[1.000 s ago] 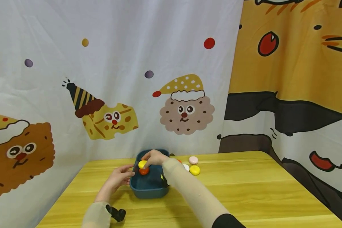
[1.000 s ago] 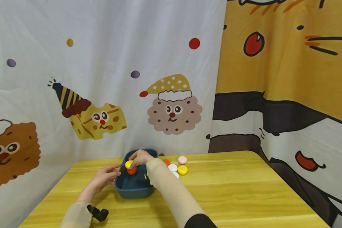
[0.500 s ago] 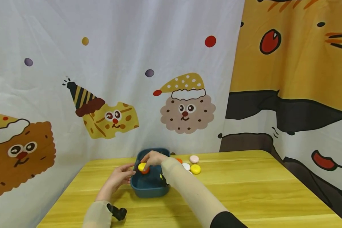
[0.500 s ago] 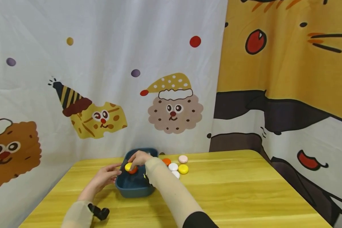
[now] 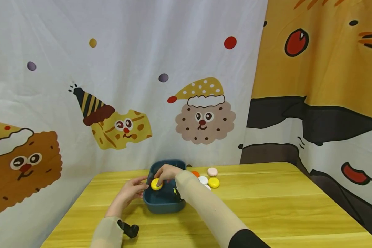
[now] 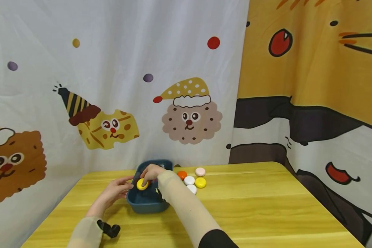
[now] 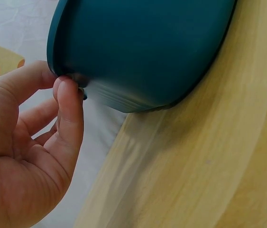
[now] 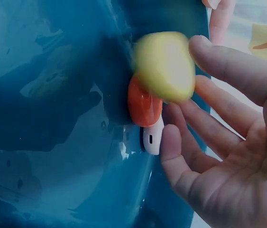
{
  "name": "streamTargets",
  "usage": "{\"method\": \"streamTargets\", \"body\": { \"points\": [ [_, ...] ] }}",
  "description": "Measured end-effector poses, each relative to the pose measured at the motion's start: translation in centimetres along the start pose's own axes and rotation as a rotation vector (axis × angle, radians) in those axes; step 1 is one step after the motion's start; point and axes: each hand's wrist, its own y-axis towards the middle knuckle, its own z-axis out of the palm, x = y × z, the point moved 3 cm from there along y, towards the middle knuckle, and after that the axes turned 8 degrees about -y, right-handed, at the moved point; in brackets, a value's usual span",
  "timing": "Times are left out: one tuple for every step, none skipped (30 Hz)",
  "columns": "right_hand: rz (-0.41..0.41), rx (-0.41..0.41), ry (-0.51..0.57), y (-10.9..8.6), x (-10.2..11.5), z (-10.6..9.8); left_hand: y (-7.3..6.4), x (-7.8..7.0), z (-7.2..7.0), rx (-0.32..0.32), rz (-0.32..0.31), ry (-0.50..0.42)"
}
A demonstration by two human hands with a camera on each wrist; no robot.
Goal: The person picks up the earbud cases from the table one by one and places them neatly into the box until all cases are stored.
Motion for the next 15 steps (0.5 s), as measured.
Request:
{"method": "streamTargets", "body": {
  "points": [
    [0.002, 0.009, 0.001, -0.04, 0.03, 0.01, 0.01, -0.01, 0.00, 0.002, 0.002, -0.001],
    [0.004, 0.017, 0.003, -0.06, 0.04, 0.04, -0.01, -0.05, 0.00, 0.003, 0.003, -0.001],
    [0.006, 0.025, 0.003, -0.12, 0.06, 0.05, -0.03, -0.08, 0.00, 0.007, 0.006, 0.000],
    [0.009, 0.032, 0.006, -0.15, 0.07, 0.08, -0.03, -0.07, -0.01, 0.011, 0.007, -0.001],
    [0.013, 0.036, 0.009, -0.16, 0.08, 0.10, -0.06, -0.10, 0.00, 0.012, 0.009, -0.002],
    [0.017, 0.038, 0.012, -0.19, 0.09, 0.13, -0.09, -0.14, 0.02, 0.013, 0.010, -0.005],
    [0.020, 0.038, 0.012, -0.21, 0.10, 0.14, -0.15, -0.18, 0.05, 0.014, 0.012, -0.007],
    [0.023, 0.035, 0.013, -0.22, 0.10, 0.13, -0.18, -0.19, 0.06, 0.014, 0.011, -0.009],
    [0.024, 0.031, 0.014, -0.23, 0.12, 0.09, -0.22, -0.20, 0.08, 0.014, 0.012, -0.011],
    [0.024, 0.028, 0.019, -0.23, 0.13, 0.04, -0.26, -0.21, 0.08, 0.012, 0.012, -0.013],
    [0.024, 0.026, 0.027, -0.20, 0.11, -0.02, -0.30, -0.23, 0.09, 0.010, 0.012, -0.016],
    [0.019, 0.024, 0.033, -0.17, 0.08, -0.08, -0.32, -0.23, 0.08, 0.011, 0.011, -0.016],
    [0.014, 0.024, 0.039, -0.16, 0.05, -0.19, -0.31, -0.20, 0.07, 0.013, 0.011, -0.012],
    [0.008, 0.023, 0.046, -0.11, 0.00, -0.31, -0.27, -0.14, 0.05, 0.013, 0.009, -0.010],
    [0.003, 0.024, 0.057, -0.12, -0.02, -0.48, -0.25, -0.10, 0.02, 0.010, 0.008, -0.007]
  ]
}}
